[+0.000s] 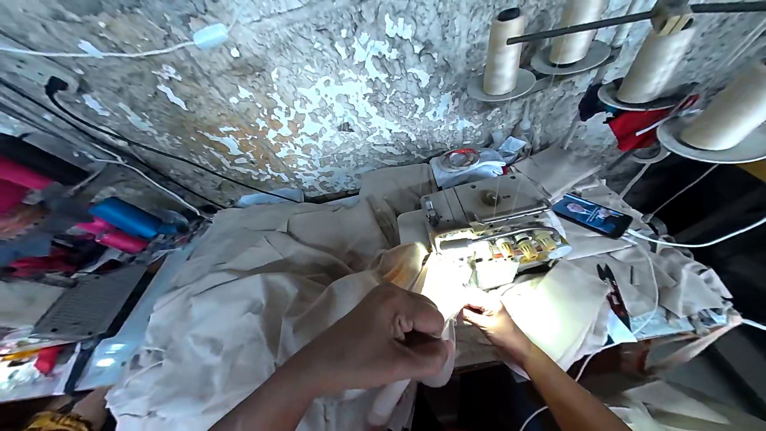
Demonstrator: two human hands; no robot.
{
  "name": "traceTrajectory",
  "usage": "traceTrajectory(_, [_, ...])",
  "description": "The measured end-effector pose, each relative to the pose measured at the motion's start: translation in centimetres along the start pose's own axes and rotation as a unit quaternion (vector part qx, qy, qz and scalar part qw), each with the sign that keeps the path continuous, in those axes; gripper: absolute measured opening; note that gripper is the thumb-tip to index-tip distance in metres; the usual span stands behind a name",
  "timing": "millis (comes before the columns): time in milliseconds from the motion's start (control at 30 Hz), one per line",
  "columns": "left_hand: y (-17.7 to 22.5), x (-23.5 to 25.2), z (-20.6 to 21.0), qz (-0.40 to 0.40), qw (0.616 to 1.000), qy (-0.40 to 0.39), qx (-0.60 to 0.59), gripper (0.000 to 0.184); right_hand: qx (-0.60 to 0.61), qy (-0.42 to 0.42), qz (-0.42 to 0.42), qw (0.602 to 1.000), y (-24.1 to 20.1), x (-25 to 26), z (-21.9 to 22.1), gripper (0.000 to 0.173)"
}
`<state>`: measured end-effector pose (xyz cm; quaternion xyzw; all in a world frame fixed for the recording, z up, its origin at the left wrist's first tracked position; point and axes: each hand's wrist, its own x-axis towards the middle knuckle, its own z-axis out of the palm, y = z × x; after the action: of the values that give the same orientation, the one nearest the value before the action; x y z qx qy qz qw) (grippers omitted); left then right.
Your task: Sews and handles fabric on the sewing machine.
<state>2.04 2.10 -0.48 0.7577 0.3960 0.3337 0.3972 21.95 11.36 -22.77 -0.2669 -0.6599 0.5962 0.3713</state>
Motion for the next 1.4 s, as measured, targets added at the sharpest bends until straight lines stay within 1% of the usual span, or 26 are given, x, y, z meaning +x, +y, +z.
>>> traceTrajectory(67, [-0.1, 0.1, 0.1, 0.0, 1.0, 0.006, 0.005, 0.032, -0.003, 0.003, -0.003, 1.0, 0.1, 0.6, -0.1, 0.009])
traceTrajectory(167, [-0.3, 0.2, 0.1, -0.014, 1.0, 0.006, 0.011, 0.033, -0.045, 0.001, 0.012, 0.999, 0.0, 1.3, -0.4, 0.011])
traceTrajectory(267, [-0.5, 0.4, 0.2, -0.032, 0.999, -0.002, 0.004, 0.032, -0.067, -0.022, -0.006, 0.998, 0.1, 1.5, -0.9, 0.014])
traceTrajectory(333, [-0.5, 0.4, 0.4, -0.049, 0.998, -0.015, 0.024, 0.031, -0.049, -0.062, -0.021, 0.997, 0.0, 1.4, -1.3, 0.016])
traceTrajectory(400, [-0.6, 0.4, 0.7, -0.055, 0.996, -0.03, 0.056, 0.032, 0.006, -0.115, -0.025, 0.993, -0.8, 0.6, -1.6, 0.013])
traceTrajectory(467, [-1.1, 0.4, 1.3, -0.044, 0.993, -0.05, 0.098, 0.033, 0.05, -0.153, -0.02, 0.987, -1.8, -0.5, -1.7, 0.011])
traceTrajectory(533, [-1.5, 0.5, 2.1, -0.028, 0.987, -0.072, 0.138, 0.035, 0.071, -0.17, -0.01, 0.983, -2.5, -1.9, -1.8, 0.013])
traceTrajectory(600, [-1.8, 0.5, 2.7, -0.015, 0.98, -0.097, 0.171, 0.034, 0.076, -0.17, -0.001, 0.983, -3.2, -3.3, -1.8, 0.017])
traceTrajectory(733, [-2.0, 0.4, 4.0, 0.006, 0.971, -0.125, 0.202, 0.032, 0.074, -0.177, -0.002, 0.981, -5.2, -5.6, -1.6, 0.038])
traceTrajectory(767, [-1.9, 0.3, 4.4, 0.014, 0.969, -0.13, 0.211, 0.032, 0.068, -0.172, -0.011, 0.983, -5.6, -6.1, -1.4, 0.04])
traceTrajectory(867, [-1.9, 0.2, 5.4, 0.043, 0.962, -0.139, 0.23, 0.032, 0.02, -0.145, -0.065, 0.987, -6.6, -7.3, -1.0, 0.034])
traceTrajectory(967, [-1.8, 0.3, 5.8, 0.048, 0.955, -0.164, 0.242, 0.031, -0.05, -0.131, -0.112, 0.984, -7.0, -7.8, -0.9, 0.024])
traceTrajectory(1067, [-2.2, 0.2, 5.8, 0.049, 0.942, -0.182, 0.278, 0.034, -0.076, -0.141, -0.108, 0.981, -6.5, -8.2, -1.1, 0.02])
traceTrajectory(1133, [-3.0, -0.1, 5.3, 0.049, 0.935, -0.173, 0.307, 0.036, -0.09, -0.142, -0.097, 0.981, -6.1, -8.6, -1.1, 0.019])
traceTrajectory(1233, [-3.8, 0.2, 3.1, -0.011, 0.94, -0.179, 0.288, 0.032, -0.104, -0.122, -0.103, 0.982, -4.9, -9.2, -0.9, 0.017])
traceTrajectory(1300, [-4.3, 0.5, 1.5, -0.071, 0.943, -0.197, 0.258, 0.035, -0.1, -0.111, -0.109, 0.983, -4.0, -9.4, -0.6, 0.018])
traceTrajectory(1400, [-5.4, 0.9, 0.4, -0.141, 0.947, -0.213, 0.197, 0.039, -0.102, -0.095, -0.09, 0.986, -3.8, -9.7, -0.2, 0.016])
